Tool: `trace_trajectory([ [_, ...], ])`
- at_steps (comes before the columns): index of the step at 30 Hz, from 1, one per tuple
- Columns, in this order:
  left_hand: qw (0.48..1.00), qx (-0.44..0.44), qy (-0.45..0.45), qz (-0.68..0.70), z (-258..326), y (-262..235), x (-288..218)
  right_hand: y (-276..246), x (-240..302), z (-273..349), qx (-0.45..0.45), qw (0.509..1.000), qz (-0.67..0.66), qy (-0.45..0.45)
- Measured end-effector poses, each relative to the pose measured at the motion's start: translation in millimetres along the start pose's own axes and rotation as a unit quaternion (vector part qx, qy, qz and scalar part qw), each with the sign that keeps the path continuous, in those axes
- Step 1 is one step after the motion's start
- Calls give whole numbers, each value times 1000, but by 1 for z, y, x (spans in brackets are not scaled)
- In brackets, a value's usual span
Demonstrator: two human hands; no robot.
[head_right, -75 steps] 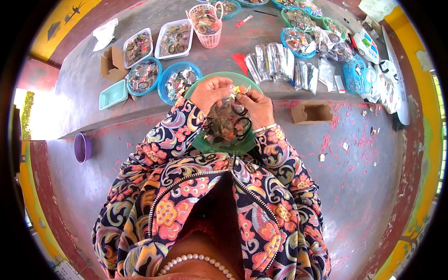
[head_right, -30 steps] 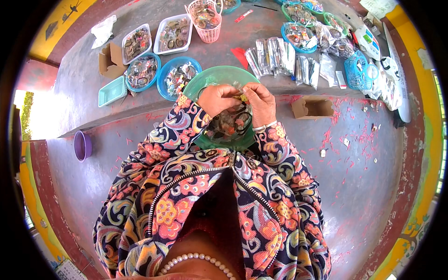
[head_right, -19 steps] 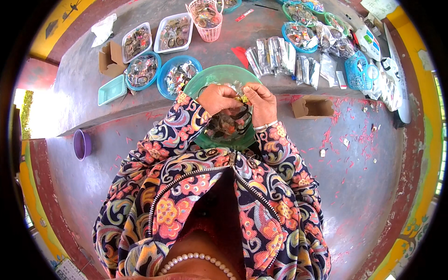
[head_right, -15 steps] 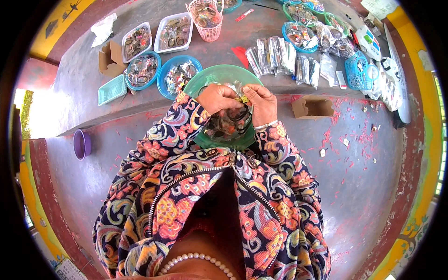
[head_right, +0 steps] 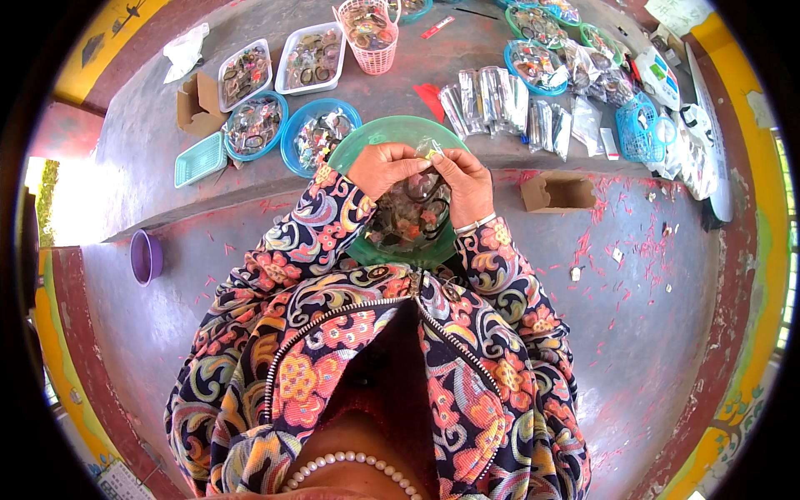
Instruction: The person sits on the floor and repeatedly picks small, colorful craft items from a green bowl. They place each item into a small clear plastic bag and seal it, then set the finished package aside on the floor. The process is repeated continuously throughout the clip.
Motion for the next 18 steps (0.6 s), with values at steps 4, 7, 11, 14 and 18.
trace_trajectory([
  [4,998,34,-7,60,1,5,6,-1,3,1,-35,997,-65,-5],
  [7,998,48,-10,28,-2,3,17,-4,2,0,-49,997,-61,-22],
  [11,999,40,-17,-2,-5,0,21,-2,2,0,-41,997,-55,-24],
  [14,999,12,-33,-13,0,-1,10,2,3,2,-28,999,-41,-5],
  [18,999,-8,-48,6,3,-1,5,6,3,2,-11,999,-31,5],
])
Point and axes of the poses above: each hand's wrist, its own z-axis away from the middle knuckle, its own y-axis out of the palm, x = y × z, the point moved 7 cm from there along -z, towards the middle knuckle, and after that the axes turned 2 degrees about z, right-handed, at the moved point
